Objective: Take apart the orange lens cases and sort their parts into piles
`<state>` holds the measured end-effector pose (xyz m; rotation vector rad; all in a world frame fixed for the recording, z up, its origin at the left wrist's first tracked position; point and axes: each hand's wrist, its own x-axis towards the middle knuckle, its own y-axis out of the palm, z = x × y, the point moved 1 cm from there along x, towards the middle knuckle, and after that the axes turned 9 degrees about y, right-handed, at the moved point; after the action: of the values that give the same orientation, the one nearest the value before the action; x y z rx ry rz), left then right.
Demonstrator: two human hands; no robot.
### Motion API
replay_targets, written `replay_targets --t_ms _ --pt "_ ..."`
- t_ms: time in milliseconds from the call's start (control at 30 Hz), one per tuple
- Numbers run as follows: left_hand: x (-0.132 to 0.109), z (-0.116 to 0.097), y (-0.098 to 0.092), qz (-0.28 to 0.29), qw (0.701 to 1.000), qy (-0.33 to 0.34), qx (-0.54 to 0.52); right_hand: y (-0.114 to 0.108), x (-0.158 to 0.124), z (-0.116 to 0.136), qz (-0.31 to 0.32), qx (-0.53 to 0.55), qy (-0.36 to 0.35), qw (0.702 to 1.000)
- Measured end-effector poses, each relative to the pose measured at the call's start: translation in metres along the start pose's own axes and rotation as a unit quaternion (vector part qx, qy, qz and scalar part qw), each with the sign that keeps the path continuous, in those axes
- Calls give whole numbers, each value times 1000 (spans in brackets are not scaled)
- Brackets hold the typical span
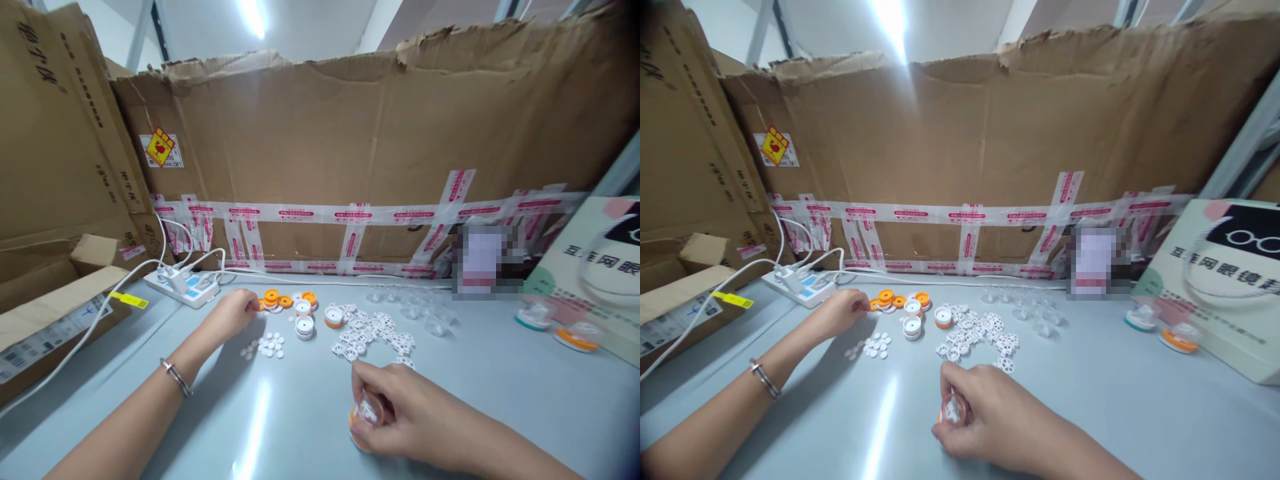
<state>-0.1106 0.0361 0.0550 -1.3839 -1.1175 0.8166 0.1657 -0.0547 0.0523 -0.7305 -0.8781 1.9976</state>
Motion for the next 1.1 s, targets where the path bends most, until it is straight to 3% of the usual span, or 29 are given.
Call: replay_targets --t_ms 433,533,600,633,700,767,833,933,1100 --pt "0 16 1 3 999 -50 22 -1 -2 3 -10 16 -6 1000" --pt "-8 -6 -7 -29 999 -31 18 2 2 1 -26 34 8 999" --pt "-19 -36 -8 -61 996 42 -44 5 6 0 -39 56 27 997" --pt "-25 -53 -6 -49 989 99 -101 6 8 -1 -45 70 36 996" --pt "-39 -88 2 29 955 211 -206 9 10 -1 -56 99 45 992" --pt "-49 -115 15 51 933 254 -248 12 12 0 -67 125 47 989" --pt "-53 -130 28 52 933 231 -271 15 14 2 -78 135 53 986" --pt "-51 -135 43 16 937 182 -298 18 15 4 -88 128 58 986" --pt "-46 -131 46 12 931 176 -321 17 13 6 -73 82 7 994"
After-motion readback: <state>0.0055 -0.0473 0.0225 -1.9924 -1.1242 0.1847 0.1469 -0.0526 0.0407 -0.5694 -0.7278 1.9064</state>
